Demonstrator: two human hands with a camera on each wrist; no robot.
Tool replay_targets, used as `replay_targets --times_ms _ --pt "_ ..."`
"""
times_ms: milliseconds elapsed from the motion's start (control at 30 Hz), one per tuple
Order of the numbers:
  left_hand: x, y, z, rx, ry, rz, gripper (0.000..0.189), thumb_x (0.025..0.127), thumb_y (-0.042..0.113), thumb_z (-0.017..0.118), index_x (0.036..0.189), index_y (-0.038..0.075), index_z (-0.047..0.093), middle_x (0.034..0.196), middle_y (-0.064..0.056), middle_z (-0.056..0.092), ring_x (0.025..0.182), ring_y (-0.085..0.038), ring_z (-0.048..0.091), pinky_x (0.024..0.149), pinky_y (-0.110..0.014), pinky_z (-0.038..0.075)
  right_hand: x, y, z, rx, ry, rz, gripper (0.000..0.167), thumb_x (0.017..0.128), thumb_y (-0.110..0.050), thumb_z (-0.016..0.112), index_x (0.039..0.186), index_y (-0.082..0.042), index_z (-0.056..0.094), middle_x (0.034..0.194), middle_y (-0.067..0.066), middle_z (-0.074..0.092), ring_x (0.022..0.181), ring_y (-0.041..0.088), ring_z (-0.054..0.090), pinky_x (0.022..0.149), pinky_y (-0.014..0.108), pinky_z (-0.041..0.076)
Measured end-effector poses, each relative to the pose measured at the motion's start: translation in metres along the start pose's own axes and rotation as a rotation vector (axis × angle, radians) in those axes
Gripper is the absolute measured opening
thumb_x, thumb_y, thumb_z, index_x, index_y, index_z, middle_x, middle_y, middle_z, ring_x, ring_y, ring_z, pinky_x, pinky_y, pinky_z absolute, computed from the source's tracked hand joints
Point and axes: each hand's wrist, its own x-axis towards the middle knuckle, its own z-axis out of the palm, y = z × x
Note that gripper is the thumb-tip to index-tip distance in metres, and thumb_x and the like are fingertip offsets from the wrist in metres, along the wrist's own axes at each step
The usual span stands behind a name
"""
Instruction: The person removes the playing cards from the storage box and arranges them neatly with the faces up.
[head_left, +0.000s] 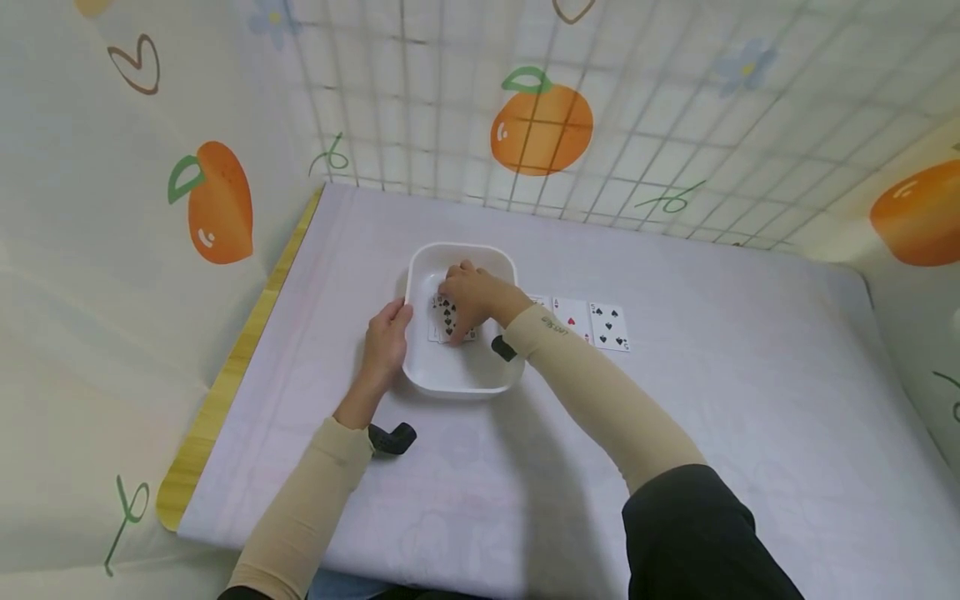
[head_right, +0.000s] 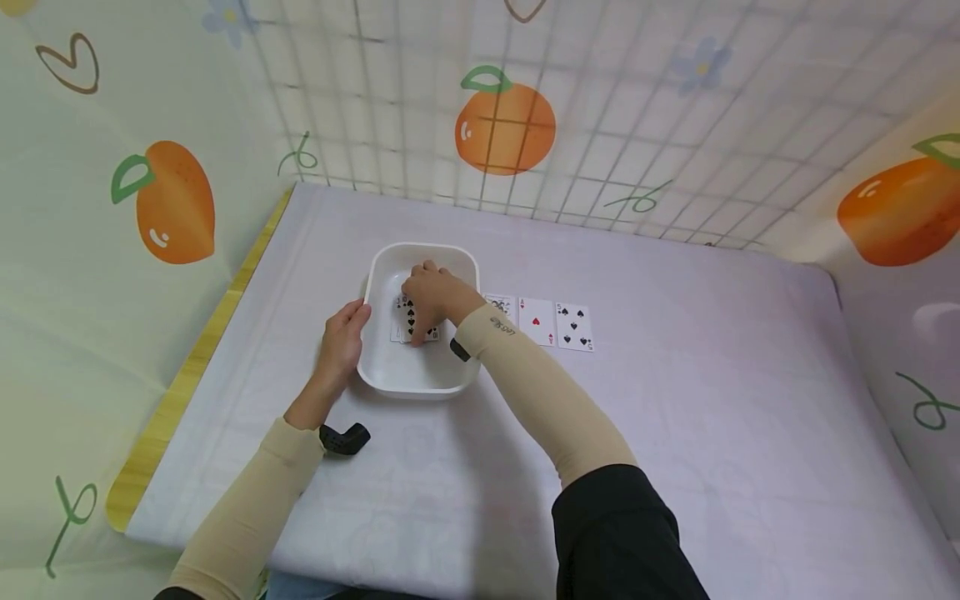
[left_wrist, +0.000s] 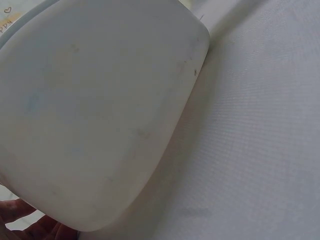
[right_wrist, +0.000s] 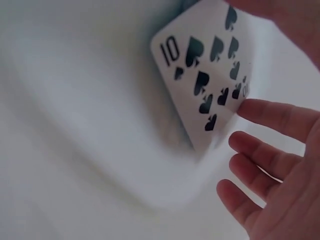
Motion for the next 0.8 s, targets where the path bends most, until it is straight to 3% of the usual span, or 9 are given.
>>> replay_targets --times_ms 300,800 --pt "-0.001 0.0 0.0 -0.004 -0.01 0.005 0.049 0.105 0.034 0.042 0.144 0.004 0.049 0.143 -0.014 0.053 0.13 -0.029 0.049 0.11 -0.044 0.037 -0.003 0.003 -0.008 -0.014 0.012 -0.017 0.089 0.066 -0.05 0.088 0.136 -0.006 0.057 0.124 0.01 0.052 0.112 0.024 0.04 0.098 0.04 0.04" --pt "-0.004 0.003 0.003 0.007 -0.014 -0.01 0.049 0.106 0.033 0.04 0.145 0.005 0.046 0.144 -0.014 0.051 0.132 -0.03 0.049 0.109 -0.044 0.038 -0.04 0.009 -0.032 -0.02 0.06 -0.029 0.088 0.065 -0.045 0.089 0.137 -0.007 0.057 0.14 0.014 0.048 0.122 0.03 0.041 0.102 0.046 0.039"
